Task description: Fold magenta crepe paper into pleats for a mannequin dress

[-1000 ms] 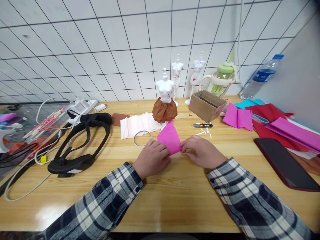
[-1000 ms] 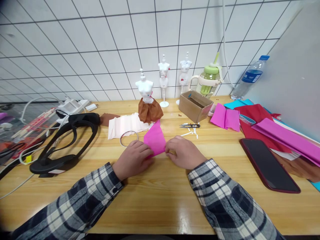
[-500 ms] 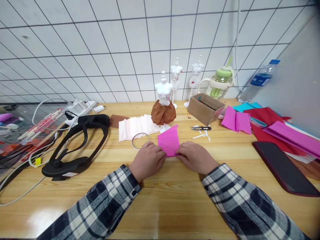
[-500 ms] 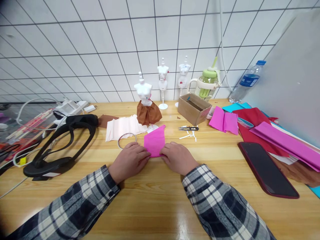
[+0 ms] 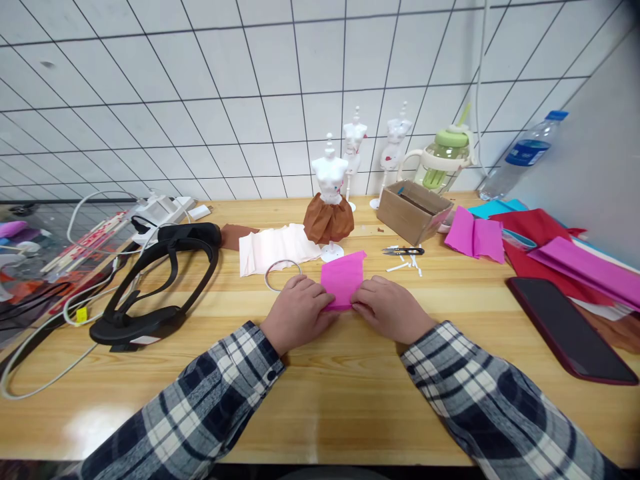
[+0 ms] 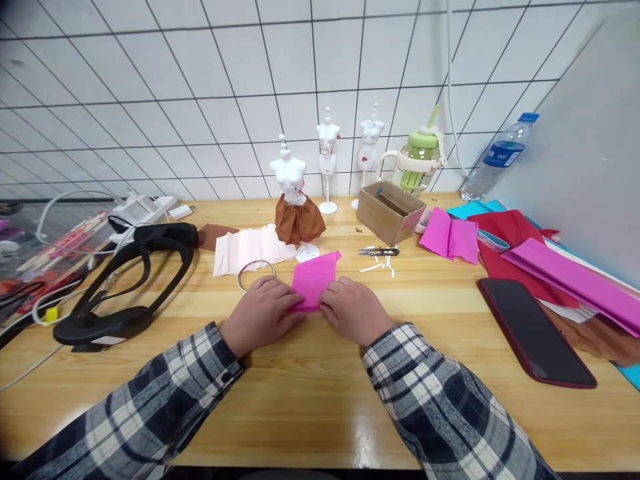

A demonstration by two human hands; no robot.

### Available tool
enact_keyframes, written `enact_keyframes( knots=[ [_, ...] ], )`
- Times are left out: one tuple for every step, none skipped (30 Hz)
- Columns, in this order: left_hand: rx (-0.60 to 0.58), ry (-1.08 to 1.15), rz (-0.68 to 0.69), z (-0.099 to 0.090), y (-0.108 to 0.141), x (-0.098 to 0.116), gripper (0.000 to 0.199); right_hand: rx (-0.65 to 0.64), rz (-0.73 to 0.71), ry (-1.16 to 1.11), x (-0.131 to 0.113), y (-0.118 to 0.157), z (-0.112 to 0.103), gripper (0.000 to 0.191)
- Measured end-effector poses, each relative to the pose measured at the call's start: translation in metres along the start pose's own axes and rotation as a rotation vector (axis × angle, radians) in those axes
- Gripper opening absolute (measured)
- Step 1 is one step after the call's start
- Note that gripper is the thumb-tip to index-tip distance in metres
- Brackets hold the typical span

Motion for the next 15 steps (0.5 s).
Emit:
enact_keyframes(
  knots=[
    [0.011, 0.008, 0.003, -0.001, 0.0, 0.001, 0.027, 0.014, 0.002, -0.001, 0.0, 0.0, -0.001, 0.021],
    [0.019, 0.014, 0.008, -0.001, 0.0, 0.002, 0.026, 0.021, 0.001, -0.008, 0.0, 0.0, -0.002, 0.02],
    [0.023, 0.02, 0.013, -0.001, 0.0, 0.003, 0.024, 0.02, -0.002, -0.018, -0.001, 0.0, -0.001, 0.019],
    [0.022, 0.028, 0.015, 0.0, -0.001, 0.003, 0.022, 0.013, -0.004, -0.033, -0.001, 0.001, 0.0, 0.018],
    [0.016, 0.043, 0.01, 0.001, -0.001, 0.003, 0.021, 0.002, -0.002, -0.051, 0.0, 0.001, 0.002, 0.016],
    [0.009, 0.069, 0.001, 0.003, -0.001, 0.002, 0.02, -0.008, 0.003, -0.074, 0.001, 0.001, 0.005, 0.015],
    [0.002, 0.104, -0.014, 0.004, -0.001, 0.0, 0.018, -0.015, 0.012, -0.098, 0.004, 0.001, 0.007, 0.014],
    [0.0, 0.143, -0.034, 0.006, -0.001, -0.003, 0.017, -0.019, 0.023, -0.126, 0.006, 0.001, 0.009, 0.014],
    [0.0, 0.182, -0.06, 0.008, -0.001, -0.006, 0.015, -0.02, 0.033, -0.156, 0.009, 0.001, 0.01, 0.014],
    [0.001, 0.217, -0.089, 0.01, -0.001, -0.01, 0.014, -0.02, 0.041, -0.188, 0.012, 0.002, 0.012, 0.014],
    [0.004, 0.247, -0.121, 0.011, 0.0, -0.015, 0.013, -0.017, 0.046, -0.221, 0.014, 0.002, 0.013, 0.014],
    [0.006, 0.273, -0.153, 0.013, 0.0, -0.019, 0.012, -0.013, 0.052, -0.254, 0.016, 0.002, 0.013, 0.014],
    [0.009, 0.297, -0.183, 0.014, 0.0, -0.023, 0.012, -0.009, 0.059, -0.286, 0.018, 0.002, 0.014, 0.014],
    [0.012, 0.319, -0.208, 0.015, 0.001, -0.027, 0.011, -0.005, 0.065, -0.315, 0.02, 0.003, 0.014, 0.014],
    [0.017, 0.337, -0.227, 0.015, 0.001, -0.03, 0.012, -0.002, 0.074, -0.339, 0.021, 0.003, 0.014, 0.015]
  ],
)
Point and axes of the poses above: each hand's wrist, its own y-axis away from the middle knuckle, its own z-axis out of the palm, x = y × z, the point moved 9 cm from there along -y, towards the middle knuckle, and after that the axes turned 9 degrees about y, right-handed, at the moved point
